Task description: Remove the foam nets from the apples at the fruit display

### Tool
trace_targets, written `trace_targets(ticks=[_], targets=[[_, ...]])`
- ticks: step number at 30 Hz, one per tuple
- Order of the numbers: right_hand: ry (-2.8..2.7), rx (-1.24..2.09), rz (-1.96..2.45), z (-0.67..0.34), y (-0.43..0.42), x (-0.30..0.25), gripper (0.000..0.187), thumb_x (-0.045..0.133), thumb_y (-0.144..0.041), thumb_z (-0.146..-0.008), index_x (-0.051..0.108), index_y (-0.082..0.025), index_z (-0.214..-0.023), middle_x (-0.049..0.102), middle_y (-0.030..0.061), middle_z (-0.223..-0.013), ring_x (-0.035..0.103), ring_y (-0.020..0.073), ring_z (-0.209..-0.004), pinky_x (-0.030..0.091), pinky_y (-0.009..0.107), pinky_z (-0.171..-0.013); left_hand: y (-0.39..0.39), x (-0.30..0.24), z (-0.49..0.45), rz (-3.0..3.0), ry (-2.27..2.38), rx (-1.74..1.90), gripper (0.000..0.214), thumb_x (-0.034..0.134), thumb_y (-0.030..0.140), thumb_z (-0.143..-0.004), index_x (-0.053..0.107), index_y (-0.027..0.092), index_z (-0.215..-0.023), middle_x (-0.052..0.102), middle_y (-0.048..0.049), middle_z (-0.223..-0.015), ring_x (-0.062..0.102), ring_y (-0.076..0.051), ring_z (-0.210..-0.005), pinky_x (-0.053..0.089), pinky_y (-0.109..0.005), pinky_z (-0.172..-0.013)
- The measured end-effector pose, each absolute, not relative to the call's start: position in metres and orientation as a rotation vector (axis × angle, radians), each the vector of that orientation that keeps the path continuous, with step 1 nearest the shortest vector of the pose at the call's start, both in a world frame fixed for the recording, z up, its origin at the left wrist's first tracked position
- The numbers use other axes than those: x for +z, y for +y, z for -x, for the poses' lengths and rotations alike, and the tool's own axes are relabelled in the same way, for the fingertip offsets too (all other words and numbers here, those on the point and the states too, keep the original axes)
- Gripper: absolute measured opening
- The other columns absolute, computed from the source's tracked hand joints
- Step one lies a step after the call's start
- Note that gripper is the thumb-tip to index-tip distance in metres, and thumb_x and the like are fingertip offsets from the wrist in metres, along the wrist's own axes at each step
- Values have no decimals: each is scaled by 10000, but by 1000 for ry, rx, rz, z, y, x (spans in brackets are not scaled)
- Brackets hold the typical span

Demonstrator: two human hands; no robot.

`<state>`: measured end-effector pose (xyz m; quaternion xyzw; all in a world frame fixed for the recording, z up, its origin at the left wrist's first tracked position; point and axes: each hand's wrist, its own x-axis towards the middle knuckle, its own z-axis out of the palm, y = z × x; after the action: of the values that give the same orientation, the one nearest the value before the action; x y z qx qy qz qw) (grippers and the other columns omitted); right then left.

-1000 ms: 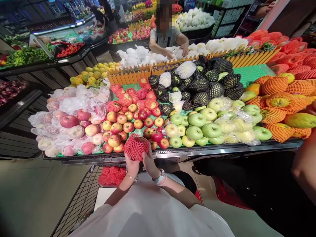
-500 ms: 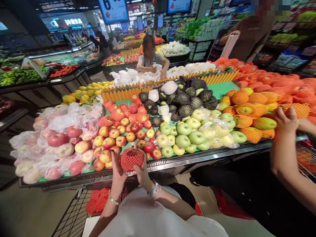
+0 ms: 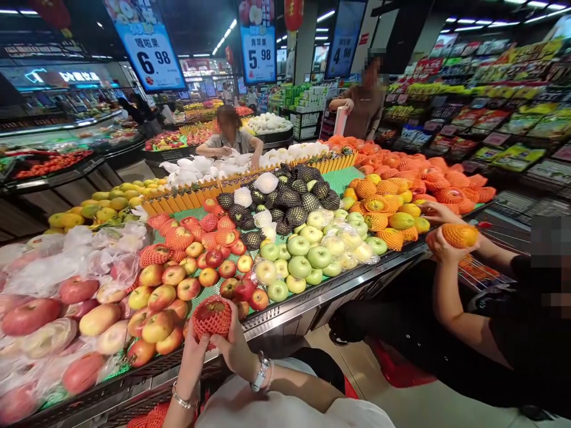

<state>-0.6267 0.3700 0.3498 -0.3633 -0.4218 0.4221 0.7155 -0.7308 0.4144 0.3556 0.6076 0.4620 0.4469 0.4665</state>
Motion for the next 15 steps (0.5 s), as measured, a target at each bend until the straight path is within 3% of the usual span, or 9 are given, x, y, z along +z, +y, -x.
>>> trace_targets(ticks=[3, 8, 12, 15], targets=[[-998, 927, 854, 625, 369, 354, 749, 617, -351, -747, 276, -444, -1407, 508, -18, -1364, 483, 261, -1303, 360, 443, -1147, 414, 358, 733, -1479, 1150, 1136, 805, 657, 696, -632, 540, 239, -1284, 608, -127, -1226, 514, -358, -1230, 377, -520, -1084], [-1109, 954, 923, 625, 364, 356, 670, 583, -310, -854, 258, -245, -1437, 423, 106, -1441, 425, 251, -1336, 305, 441, -1161, 415, 369, 743, -1462, 1087, 1134, 782, 737, 628, -583, 575, 207, -1222, 605, -128, -1235, 485, -355, -1265, 382, -495, -1086], [-1328, 893, 946, 617, 366, 355, 621, 512, -360, -913, 246, -197, -1449, 404, 138, -1439, 404, 253, -1339, 293, 434, -1160, 413, 373, 742, -1273, 1098, 1223, 693, 786, 538, -572, 596, 186, -1138, 635, -107, -1168, 574, -307, -1145, 423, -448, -1044], [-1465, 812, 1020, 607, 374, 356, 524, 420, -419, -953, 356, -174, -1412, 420, 148, -1408, 361, 258, -1356, 257, 446, -1171, 409, 369, 731, -996, 1129, 1314, 589, 762, 515, -630, 591, 175, -1079, 651, -89, -1100, 624, -248, -1019, 478, -392, -956]])
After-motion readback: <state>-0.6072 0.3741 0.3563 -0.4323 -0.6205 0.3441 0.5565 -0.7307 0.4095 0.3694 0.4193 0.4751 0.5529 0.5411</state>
